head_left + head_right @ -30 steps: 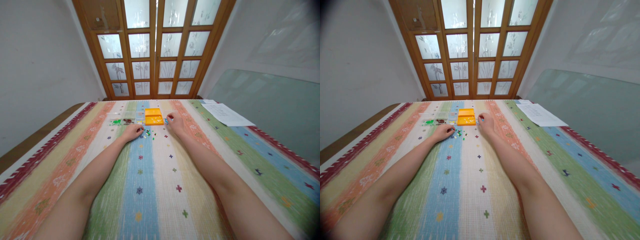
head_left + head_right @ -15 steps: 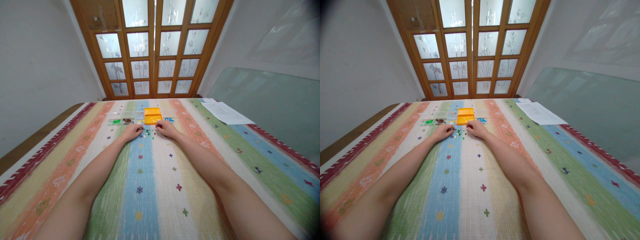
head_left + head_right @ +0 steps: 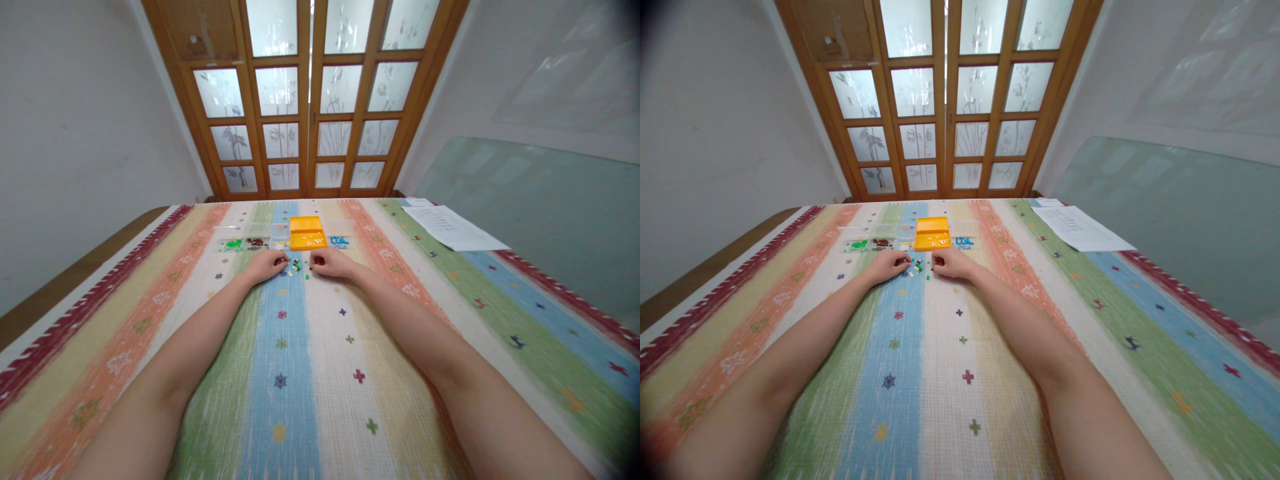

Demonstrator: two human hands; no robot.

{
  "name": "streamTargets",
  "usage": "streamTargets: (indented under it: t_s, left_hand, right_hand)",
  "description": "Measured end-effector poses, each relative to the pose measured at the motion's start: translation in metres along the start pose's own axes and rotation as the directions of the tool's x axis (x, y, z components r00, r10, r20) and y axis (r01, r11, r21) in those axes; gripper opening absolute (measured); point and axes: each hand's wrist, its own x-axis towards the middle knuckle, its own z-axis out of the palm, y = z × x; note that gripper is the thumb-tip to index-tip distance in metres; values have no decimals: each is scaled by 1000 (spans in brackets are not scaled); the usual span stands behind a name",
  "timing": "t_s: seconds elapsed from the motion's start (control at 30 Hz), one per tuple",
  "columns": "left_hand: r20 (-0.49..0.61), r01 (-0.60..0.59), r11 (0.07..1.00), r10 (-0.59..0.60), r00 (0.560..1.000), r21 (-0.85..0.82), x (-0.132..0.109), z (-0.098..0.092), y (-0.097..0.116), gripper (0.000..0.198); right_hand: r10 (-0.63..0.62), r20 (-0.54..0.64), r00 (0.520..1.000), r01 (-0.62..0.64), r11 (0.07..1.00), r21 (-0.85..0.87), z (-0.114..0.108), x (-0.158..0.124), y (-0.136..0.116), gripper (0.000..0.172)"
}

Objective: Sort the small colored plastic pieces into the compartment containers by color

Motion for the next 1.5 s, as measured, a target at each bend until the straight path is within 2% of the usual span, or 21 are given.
streamTargets:
  t_s: [0.23,0.43,0.57,0.67,0.73,0.83,0.9,1.03,1.13,1.23,1.37,1.5]
  left_hand:
    - [15,-27,998,28,999,-52,-1,1,4,26]
    - [5,-28,998,29,1000,-51,1,4,3,27]
    - [1,-31,997,31,1000,-65,1,5,3,28]
    - [6,-13,998,13,1000,-69,1,5,4,28]
    - [3,-13,997,14,1000,-75,1,5,4,27]
    - [-10,-34,996,33,999,-80,1,6,4,27]
    - [-17,-40,997,39,999,-73,1,6,4,27]
    - [-15,-36,998,35,999,-59,1,5,5,27]
    - [-4,-28,997,28,1000,-65,1,5,6,27]
    - [7,-10,998,10,1000,-65,1,5,7,27]
    - [-8,-19,998,19,1000,-61,1,5,8,27]
    - [-8,-19,998,18,1000,-57,1,5,7,27]
  right_hand:
    - [121,-244,962,-80,982,170,6,3,15,6]
    - [243,-282,928,-153,939,307,15,9,14,10]
    - [286,-399,871,-155,931,330,18,20,22,13]
    - [366,-448,816,-182,898,401,20,28,32,17]
    - [394,-454,799,-166,871,463,21,30,36,25]
    - [370,-413,832,-112,842,527,22,29,36,43]
    - [324,-404,855,-95,865,492,23,26,32,43]
    - [171,-366,915,-84,966,243,28,21,19,22]
    - [24,-250,968,-8,998,64,31,20,8,22]
    - [-93,-166,982,78,992,-98,33,20,0,24]
    - [-61,-153,986,28,978,-209,34,23,-9,17]
    - [-15,-166,986,-25,972,-235,34,23,-17,10]
